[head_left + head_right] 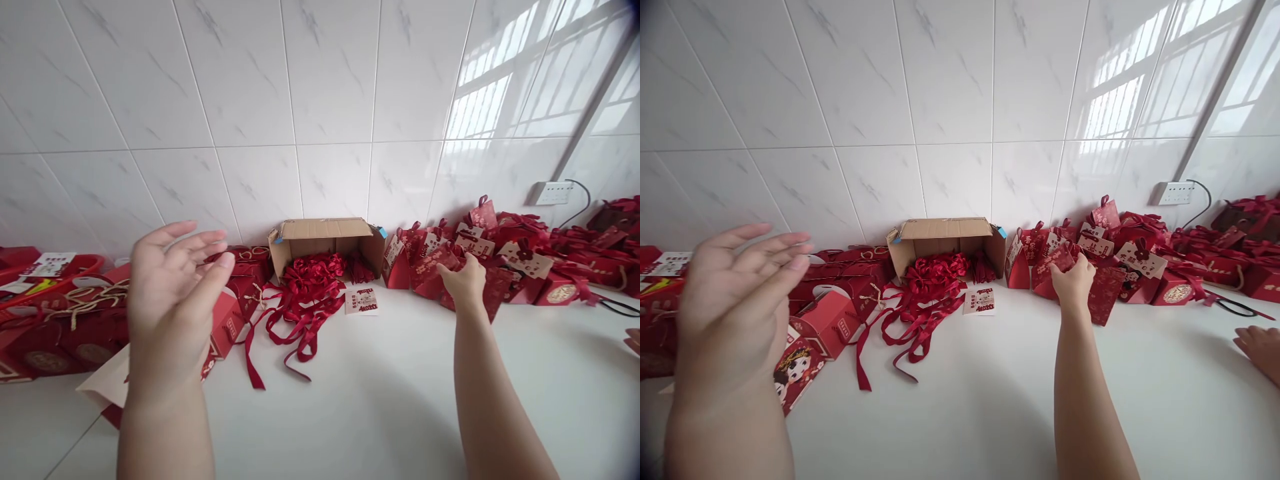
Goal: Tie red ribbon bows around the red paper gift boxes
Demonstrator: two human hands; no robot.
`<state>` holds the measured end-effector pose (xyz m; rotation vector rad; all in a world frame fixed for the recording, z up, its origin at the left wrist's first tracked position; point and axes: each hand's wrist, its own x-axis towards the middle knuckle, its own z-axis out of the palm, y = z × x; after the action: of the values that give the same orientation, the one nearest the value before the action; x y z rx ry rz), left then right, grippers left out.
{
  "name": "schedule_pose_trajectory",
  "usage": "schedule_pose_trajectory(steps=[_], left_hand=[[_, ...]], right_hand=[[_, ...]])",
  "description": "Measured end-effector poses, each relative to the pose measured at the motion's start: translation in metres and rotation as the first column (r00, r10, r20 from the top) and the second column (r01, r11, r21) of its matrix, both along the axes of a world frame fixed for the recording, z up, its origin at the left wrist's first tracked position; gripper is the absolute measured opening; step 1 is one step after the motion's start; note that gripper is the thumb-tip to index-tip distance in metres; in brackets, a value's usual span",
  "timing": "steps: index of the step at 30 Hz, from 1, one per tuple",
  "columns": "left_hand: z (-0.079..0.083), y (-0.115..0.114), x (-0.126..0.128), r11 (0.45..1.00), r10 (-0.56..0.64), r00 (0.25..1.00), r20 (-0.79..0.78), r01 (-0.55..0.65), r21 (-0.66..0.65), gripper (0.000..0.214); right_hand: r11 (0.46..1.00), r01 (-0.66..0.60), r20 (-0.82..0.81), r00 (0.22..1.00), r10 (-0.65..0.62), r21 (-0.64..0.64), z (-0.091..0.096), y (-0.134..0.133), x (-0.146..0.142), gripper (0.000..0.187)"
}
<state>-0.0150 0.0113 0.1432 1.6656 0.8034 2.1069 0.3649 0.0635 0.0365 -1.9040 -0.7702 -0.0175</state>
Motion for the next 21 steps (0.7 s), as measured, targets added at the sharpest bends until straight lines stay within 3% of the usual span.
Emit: schedule_pose_trajectory(steps=[2,4,6,8,11,14,15,17,19,21], left_hand=[[-0.005,0.010,0.000,0.991,0.056,0.986,-0.159,-0.075,-0.112,0.040],[-0.015,0.026,0.001,0.944,0.032,0.909,-0.415,-0.163,-0.286,0.033],[-0.031,0.046,0.003,0.836,-0.141,0.720,-0.679,-0.281,-0.472,0.032],[-0.052,0.066,0.007,0.698,-0.331,0.443,-0.833,-0.480,-0.532,0.036],[-0.083,0.091,0.014,0.601,-0.408,0.299,-0.863,-0.624,-0.500,0.057],[-0.109,0.106,0.017,0.568,-0.476,0.268,-0.837,-0.633,-0.526,0.057],[-0.116,0.109,0.017,0.561,-0.505,0.266,-0.821,-0.621,-0.546,0.048],[-0.127,0.114,0.015,0.558,-0.542,0.281,-0.792,-0.583,-0.590,0.030],[-0.134,0.119,0.012,0.579,-0.529,0.331,-0.782,-0.533,-0.617,0.027],[-0.135,0.124,0.008,0.633,-0.450,0.419,-0.789,-0.474,-0.613,0.027]], right_hand=[[0.998,-0.030,-0.015,0.999,0.031,0.063,0.006,0.003,-0.008,0.075],[0.986,-0.110,0.004,0.994,0.110,0.125,0.013,0.005,-0.018,0.068],[0.957,-0.238,0.054,0.971,0.232,0.166,0.018,0.010,-0.033,0.057],[0.899,-0.406,0.118,0.913,0.391,0.166,0.016,0.017,-0.054,0.043],[0.730,-0.676,0.205,0.731,0.651,0.095,-0.002,0.030,-0.100,0.026],[0.503,-0.864,0.261,0.489,0.832,0.013,-0.034,0.034,-0.152,0.036],[0.450,-0.893,0.266,0.434,0.861,-0.002,-0.046,0.033,-0.167,0.039],[0.360,-0.933,0.248,0.345,0.905,-0.017,-0.065,0.031,-0.190,0.025],[0.321,-0.947,0.201,0.315,0.927,0.006,-0.076,0.033,-0.199,0.011],[0.353,-0.932,0.143,0.362,0.921,0.085,-0.077,0.039,-0.194,0.011]])
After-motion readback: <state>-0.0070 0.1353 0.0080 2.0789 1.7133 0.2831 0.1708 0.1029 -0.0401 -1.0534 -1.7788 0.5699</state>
